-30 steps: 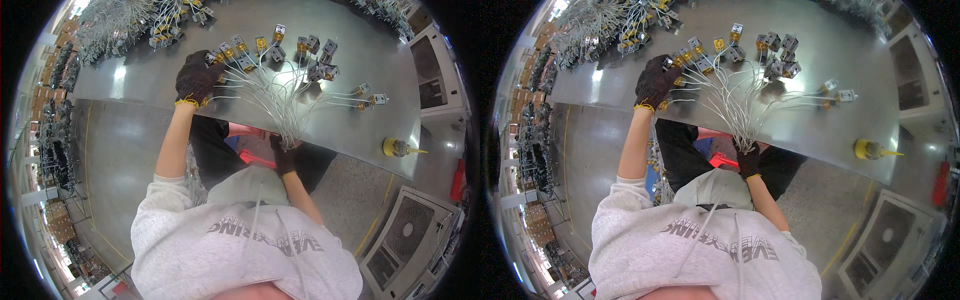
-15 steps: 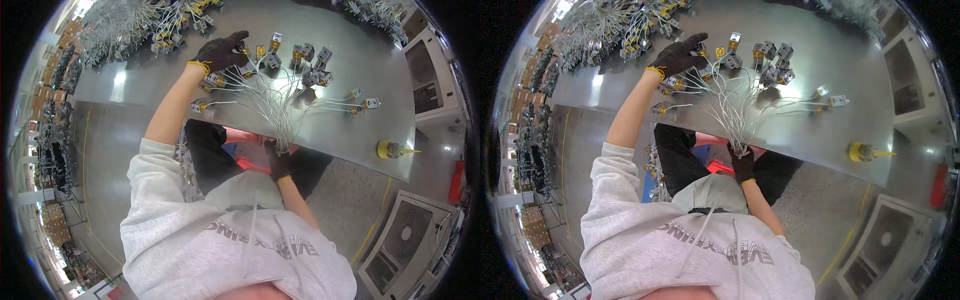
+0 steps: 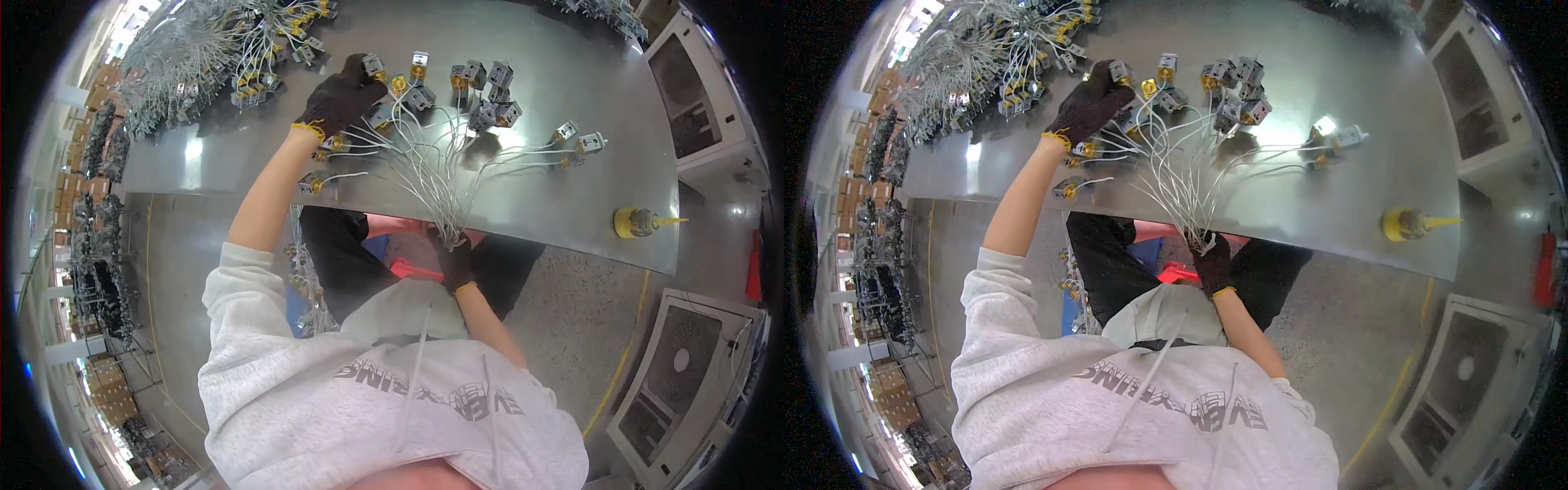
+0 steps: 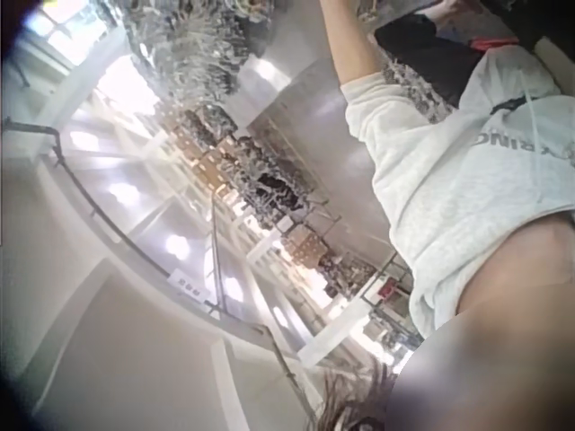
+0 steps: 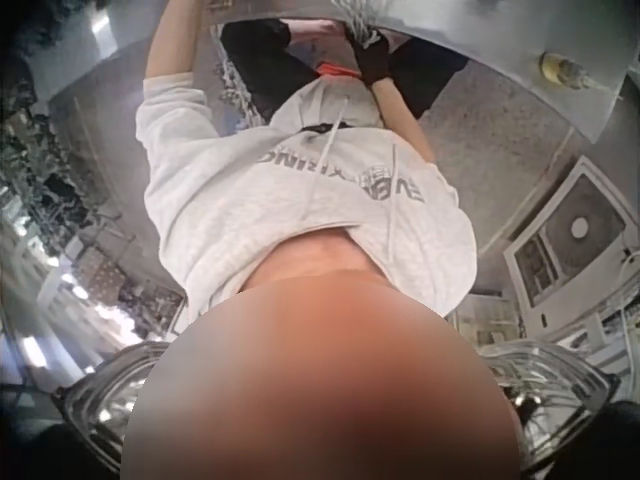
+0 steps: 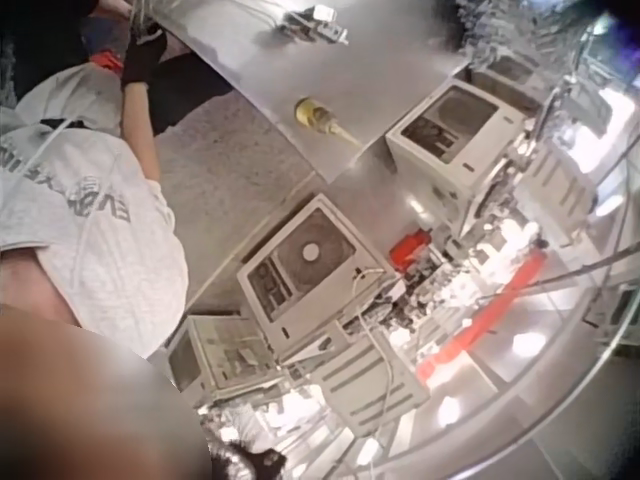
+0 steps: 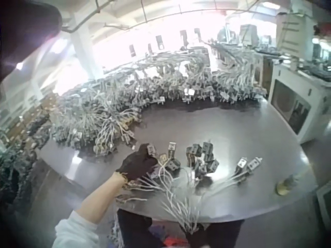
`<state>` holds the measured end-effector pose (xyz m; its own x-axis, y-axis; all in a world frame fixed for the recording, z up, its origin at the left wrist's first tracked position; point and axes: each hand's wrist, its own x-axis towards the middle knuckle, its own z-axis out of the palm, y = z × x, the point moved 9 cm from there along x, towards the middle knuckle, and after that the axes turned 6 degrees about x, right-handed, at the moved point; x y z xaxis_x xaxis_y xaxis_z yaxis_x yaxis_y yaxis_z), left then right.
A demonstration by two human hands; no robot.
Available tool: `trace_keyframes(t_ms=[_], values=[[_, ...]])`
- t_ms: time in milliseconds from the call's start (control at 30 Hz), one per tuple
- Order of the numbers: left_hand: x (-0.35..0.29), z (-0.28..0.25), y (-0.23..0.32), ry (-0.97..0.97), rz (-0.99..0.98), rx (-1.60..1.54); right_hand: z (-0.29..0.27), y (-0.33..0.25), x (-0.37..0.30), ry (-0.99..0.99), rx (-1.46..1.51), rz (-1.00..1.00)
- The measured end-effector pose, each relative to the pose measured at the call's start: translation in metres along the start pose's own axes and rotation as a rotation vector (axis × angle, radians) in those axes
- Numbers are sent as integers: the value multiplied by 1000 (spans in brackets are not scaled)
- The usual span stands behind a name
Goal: Assemble and connect a wiring harness to multiple electronic components mounted on a frame.
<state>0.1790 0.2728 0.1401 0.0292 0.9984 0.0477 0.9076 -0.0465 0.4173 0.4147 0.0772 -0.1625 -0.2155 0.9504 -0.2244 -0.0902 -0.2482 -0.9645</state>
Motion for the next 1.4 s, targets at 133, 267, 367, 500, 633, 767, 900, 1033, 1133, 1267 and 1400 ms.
trace_keyframes(t_ms=[133, 267, 367, 500, 633, 767, 900, 1033, 1133, 1267, 1400], values=[[0, 4, -14, -100, -52, 40, -6, 2, 1, 34, -359, -88], [-6, 6, 2, -200, -73, 177, -10, 16, 4, 60, -135, -60], [-9, 16, 17, -350, -131, 426, -13, 23, 3, 110, -306, -136], [-19, 20, 15, -317, 39, 570, -5, 7, 2, 55, -258, -138], [-36, 16, 37, -342, 129, 759, -7, 12, 3, 56, -52, -97], [-34, 28, 26, -329, 165, 846, -5, 5, 1, 58, -138, -78], [-35, 22, 31, -274, 215, 572, -13, -2, -5, 226, -351, -325], [-35, 6, 33, 4, 324, 276, -19, 24, 2, 241, -310, -314], [-39, 9, 32, -109, 233, 432, -11, 6, 1, 132, -288, -268], [-39, 13, 26, -45, 286, 404, -11, -1, 0, 121, -239, -198], [-34, -3, 37, 73, 366, 340, -22, 24, -1, 202, -476, -302]])
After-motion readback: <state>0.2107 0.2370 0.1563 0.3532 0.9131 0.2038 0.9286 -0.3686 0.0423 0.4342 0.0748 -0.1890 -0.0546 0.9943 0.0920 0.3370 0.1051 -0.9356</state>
